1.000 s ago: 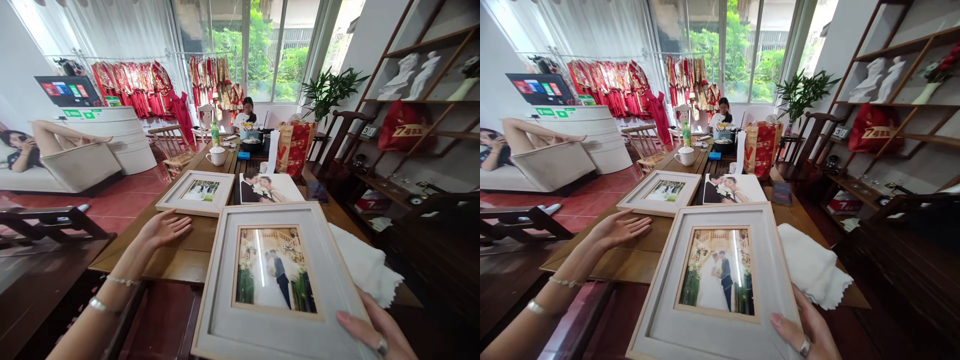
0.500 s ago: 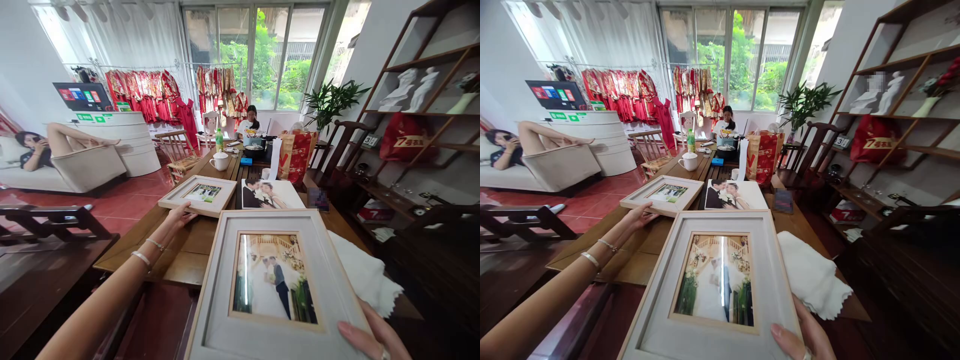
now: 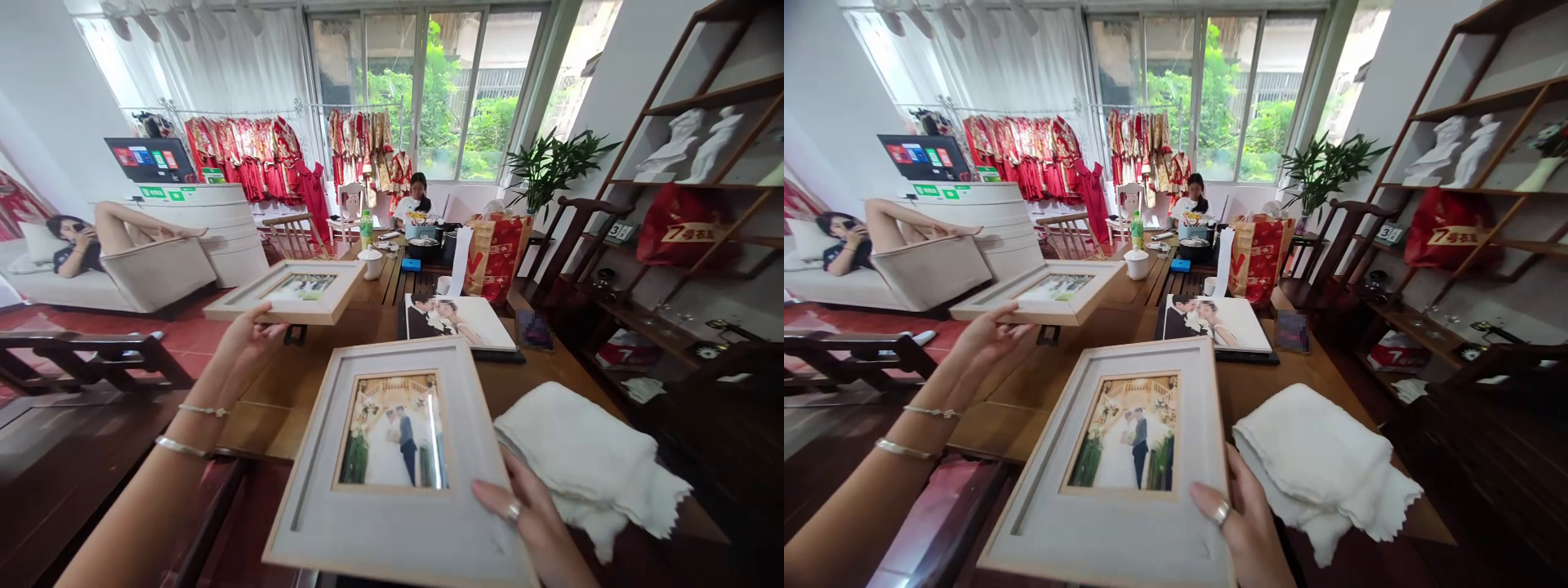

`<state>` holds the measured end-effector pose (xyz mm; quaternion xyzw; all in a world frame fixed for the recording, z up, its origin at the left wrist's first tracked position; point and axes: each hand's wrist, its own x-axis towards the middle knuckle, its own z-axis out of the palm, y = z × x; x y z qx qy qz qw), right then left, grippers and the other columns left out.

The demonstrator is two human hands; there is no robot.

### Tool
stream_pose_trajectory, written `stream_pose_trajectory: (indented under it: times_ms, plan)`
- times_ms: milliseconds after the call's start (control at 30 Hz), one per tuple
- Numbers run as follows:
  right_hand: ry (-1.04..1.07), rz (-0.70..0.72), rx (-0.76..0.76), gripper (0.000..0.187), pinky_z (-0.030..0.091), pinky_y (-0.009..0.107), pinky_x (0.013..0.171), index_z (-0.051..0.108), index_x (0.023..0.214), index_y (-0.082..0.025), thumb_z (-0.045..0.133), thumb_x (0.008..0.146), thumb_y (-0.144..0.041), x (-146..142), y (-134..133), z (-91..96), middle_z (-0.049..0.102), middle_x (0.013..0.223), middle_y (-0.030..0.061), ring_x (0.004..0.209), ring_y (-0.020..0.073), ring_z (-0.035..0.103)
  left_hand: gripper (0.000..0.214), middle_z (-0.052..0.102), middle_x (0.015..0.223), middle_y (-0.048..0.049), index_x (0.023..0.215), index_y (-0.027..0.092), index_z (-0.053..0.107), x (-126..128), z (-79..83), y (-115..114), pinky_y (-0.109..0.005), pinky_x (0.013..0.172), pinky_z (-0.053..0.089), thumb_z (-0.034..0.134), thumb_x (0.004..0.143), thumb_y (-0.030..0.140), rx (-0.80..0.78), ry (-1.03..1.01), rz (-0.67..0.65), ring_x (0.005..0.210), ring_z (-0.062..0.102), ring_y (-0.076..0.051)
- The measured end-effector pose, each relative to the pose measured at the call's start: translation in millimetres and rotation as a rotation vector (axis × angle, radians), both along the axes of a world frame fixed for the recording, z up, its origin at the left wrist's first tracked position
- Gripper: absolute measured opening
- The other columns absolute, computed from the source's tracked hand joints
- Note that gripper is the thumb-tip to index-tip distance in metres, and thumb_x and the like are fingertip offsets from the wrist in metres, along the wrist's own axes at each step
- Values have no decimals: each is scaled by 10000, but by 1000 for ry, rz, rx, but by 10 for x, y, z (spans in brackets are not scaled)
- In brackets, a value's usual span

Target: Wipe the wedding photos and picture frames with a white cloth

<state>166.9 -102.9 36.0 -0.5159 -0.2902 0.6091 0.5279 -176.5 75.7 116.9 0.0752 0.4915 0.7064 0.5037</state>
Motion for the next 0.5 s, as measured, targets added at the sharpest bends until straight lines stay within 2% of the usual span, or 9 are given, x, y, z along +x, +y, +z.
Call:
stream_pose_trajectory:
  times_ms: [167, 300, 400, 500]
  plan:
    - [99, 106, 111, 371, 521, 319, 722, 627, 996, -181, 692, 637, -245, -596, 445, 63, 726, 914, 49, 882, 273, 660, 102, 631, 812, -2, 906, 111, 568, -124, 385, -251, -199, 776, 558, 511, 864, 37, 219, 147, 69, 783, 615, -86]
    - [146, 101, 92, 267, 527, 320, 692, 606, 920, -169, 629, 657, -132, -1038, 911, 30, 705, 808, 26, 836, 255, 653, 119, 653, 818, -18, 918, 107, 569, -163, 568, -402, -234, 823, 551, 494, 864, 32, 321, 208, 83, 860, 632, -109]
    - [152, 113, 79, 226, 530, 338, 730, 592, 980, -144, 618, 756, -127, -1323, 1254, -11, 682, 886, 42, 841, 221, 641, 165, 680, 872, -46, 980, 93, 572, -140, 631, -502, -235, 841, 546, 461, 877, 27, 398, 231, 54, 936, 631, -123]
    - [143, 114, 52, 267, 526, 386, 775, 561, 1117, -151, 580, 880, -271, -1523, 1566, -59, 616, 1084, 67, 911, 201, 615, 216, 694, 891, -59, 1030, 92, 578, -104, 649, -582, -236, 858, 542, 438, 884, 16, 427, 234, 37, 981, 624, -132]
